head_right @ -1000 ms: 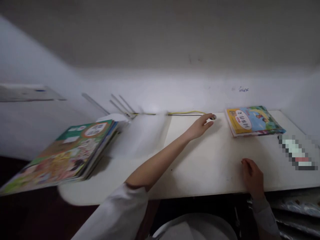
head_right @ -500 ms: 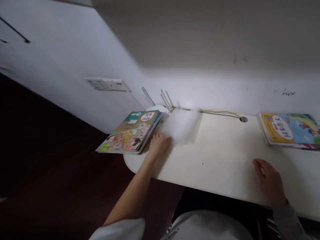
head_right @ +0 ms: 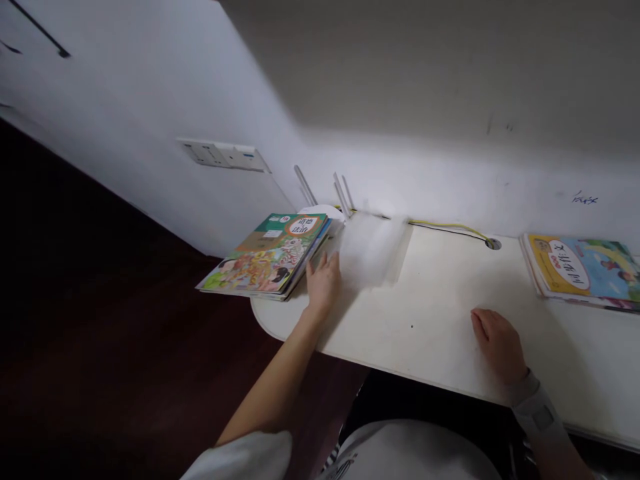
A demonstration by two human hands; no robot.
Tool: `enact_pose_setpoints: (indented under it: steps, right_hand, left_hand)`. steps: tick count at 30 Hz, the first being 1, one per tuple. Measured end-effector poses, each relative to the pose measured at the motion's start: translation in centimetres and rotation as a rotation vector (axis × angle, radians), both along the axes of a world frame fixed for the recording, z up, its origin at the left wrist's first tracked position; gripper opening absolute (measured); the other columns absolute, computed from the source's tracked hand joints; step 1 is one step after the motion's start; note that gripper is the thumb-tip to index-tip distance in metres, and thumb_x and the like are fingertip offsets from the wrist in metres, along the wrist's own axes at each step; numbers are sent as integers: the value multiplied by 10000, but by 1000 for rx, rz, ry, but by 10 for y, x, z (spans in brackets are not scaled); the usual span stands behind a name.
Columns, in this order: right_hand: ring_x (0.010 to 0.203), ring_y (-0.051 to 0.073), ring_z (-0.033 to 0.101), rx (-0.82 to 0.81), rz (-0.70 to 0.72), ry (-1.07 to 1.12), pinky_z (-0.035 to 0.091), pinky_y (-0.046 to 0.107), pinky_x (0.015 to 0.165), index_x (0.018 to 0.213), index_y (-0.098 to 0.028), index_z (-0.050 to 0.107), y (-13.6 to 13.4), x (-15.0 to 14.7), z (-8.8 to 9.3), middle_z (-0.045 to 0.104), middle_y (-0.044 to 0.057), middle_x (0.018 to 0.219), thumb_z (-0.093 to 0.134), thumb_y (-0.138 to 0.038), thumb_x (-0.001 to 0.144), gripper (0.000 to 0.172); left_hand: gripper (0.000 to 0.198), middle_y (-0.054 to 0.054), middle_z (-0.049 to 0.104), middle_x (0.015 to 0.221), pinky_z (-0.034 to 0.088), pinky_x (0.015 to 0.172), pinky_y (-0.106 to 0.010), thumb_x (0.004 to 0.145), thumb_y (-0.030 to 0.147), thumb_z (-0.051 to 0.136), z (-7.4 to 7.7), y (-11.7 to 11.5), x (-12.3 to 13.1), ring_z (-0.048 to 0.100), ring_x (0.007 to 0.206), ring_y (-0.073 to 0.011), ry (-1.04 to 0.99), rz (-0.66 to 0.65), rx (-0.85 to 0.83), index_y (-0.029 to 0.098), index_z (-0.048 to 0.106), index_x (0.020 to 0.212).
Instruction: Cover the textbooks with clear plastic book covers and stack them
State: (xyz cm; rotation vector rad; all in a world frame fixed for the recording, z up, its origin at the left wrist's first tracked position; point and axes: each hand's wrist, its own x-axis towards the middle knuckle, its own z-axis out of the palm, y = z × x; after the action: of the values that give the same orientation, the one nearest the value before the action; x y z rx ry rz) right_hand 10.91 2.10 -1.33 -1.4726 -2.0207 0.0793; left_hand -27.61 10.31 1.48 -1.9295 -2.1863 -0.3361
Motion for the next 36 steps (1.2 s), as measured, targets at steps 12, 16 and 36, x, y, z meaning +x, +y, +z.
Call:
enact_pose_setpoints:
  steps: [12, 16, 36]
  right_hand:
    - [986, 254, 647, -638, 84, 1269, 517, 482, 821, 1223, -334, 388, 15, -8, 33, 644, 79, 1116, 506, -623, 801, 526]
    - [943, 241, 649, -671, -94, 1199, 532, 451, 782, 1303, -384, 332, 20, 7, 20, 578, 74, 1205, 646, -546, 722, 679]
    - [904, 292, 637, -216, -162, -58, 503, 458, 783, 1066, -156, 632, -20, 103, -10, 659, 162, 1042, 455, -366, 785, 393]
  left_hand:
    - [406, -121, 516, 1345, 307, 1019, -590, 935, 195, 352, 16, -106, 167, 380, 1298, -352, 111, -778, 230, 135, 475, 1317]
    - [427, -105, 478, 1385, 358, 1005, -523, 955, 215, 302, -11, -130, 202, 424, 1276, -289, 8, -1104, -14, 141, 394, 1365]
    - [428, -181, 452, 1388, 291, 1066, -494, 902, 285, 423, 60, -42, 38, 363, 1321, -287, -202, -408, 5, 110, 471, 1289]
